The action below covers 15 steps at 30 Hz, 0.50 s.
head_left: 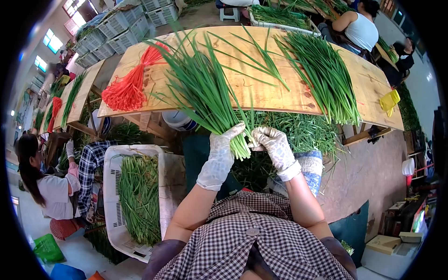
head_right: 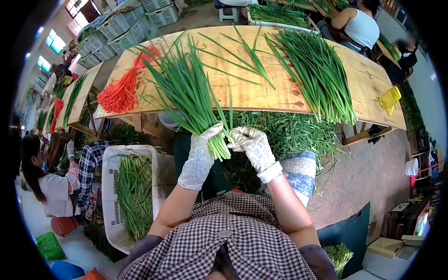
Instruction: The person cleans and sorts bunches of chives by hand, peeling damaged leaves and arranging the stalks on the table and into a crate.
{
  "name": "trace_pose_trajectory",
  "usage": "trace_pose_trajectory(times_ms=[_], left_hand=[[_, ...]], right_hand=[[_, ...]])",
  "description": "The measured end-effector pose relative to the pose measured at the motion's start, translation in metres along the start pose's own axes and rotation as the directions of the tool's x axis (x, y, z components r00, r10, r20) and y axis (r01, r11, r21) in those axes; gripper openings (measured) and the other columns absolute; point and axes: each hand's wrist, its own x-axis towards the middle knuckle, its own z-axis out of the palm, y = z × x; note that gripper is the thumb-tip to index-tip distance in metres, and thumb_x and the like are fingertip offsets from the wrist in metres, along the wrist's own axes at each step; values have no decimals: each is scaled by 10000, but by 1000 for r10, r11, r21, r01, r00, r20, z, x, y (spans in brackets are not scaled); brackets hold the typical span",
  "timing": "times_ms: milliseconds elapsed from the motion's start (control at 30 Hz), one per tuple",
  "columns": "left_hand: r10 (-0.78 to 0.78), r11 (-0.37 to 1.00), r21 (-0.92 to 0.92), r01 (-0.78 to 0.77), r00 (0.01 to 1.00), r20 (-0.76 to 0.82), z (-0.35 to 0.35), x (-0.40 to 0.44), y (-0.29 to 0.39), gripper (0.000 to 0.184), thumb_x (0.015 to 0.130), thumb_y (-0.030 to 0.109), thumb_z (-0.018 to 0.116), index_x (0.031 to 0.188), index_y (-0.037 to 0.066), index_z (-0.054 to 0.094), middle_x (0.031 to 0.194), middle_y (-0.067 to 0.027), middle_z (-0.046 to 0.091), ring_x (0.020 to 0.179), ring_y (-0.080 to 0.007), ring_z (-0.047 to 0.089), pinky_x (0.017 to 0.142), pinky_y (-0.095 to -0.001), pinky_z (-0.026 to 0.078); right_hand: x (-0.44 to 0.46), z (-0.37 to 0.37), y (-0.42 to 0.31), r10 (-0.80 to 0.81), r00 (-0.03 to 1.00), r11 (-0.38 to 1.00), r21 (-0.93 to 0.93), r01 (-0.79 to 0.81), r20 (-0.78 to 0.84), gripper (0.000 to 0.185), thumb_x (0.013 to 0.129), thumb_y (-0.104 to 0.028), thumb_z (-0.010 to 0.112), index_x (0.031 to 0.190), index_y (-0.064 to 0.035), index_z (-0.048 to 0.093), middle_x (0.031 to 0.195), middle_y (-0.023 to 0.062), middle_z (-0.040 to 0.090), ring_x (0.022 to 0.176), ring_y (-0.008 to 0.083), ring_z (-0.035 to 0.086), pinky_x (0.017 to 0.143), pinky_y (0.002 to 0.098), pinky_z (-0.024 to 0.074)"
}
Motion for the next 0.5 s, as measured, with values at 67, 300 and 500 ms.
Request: trace_pose_trajectory(times_ms=[67, 300, 500], left_hand=[[-1, 1000, -7, 1, 999, -32, 0, -1, 0, 243, 741, -74, 658, 978, -52, 608, 897, -141, 666, 707, -198, 652, 627, -290, 559], [106, 993, -55, -109, 993, -52, -17, 18, 12, 201, 744, -56, 666, 943, -54, 636, 880, -127, 668, 703, -186, 650, 625, -281, 551], [130, 988, 89, -123, 988, -82, 3, -1, 3, 323, 716, -129, 658, 1022, -52, 587, 926, -141, 656, 782, -207, 660, 694, -309, 561]], right_hand=[[-1, 2, 3, -50, 999, 999, -2, 50, 1, 152, 897, -81, 577, 947, 55, 624, 852, 69, 654, 698, 129, 636, 614, 233, 531], [-29, -27, -9, -18, 988, 190, -970, 154, 153, 276, 790, -296, 663, 907, -47, 665, 796, 138, 668, 751, 284, 658, 690, 352, 525], [-14, 12, -9, -452, 891, 574, -755, 317, 30, 323, 748, -206, 744, 1006, -36, 650, 869, 116, 681, 741, 210, 656, 691, 293, 513]])
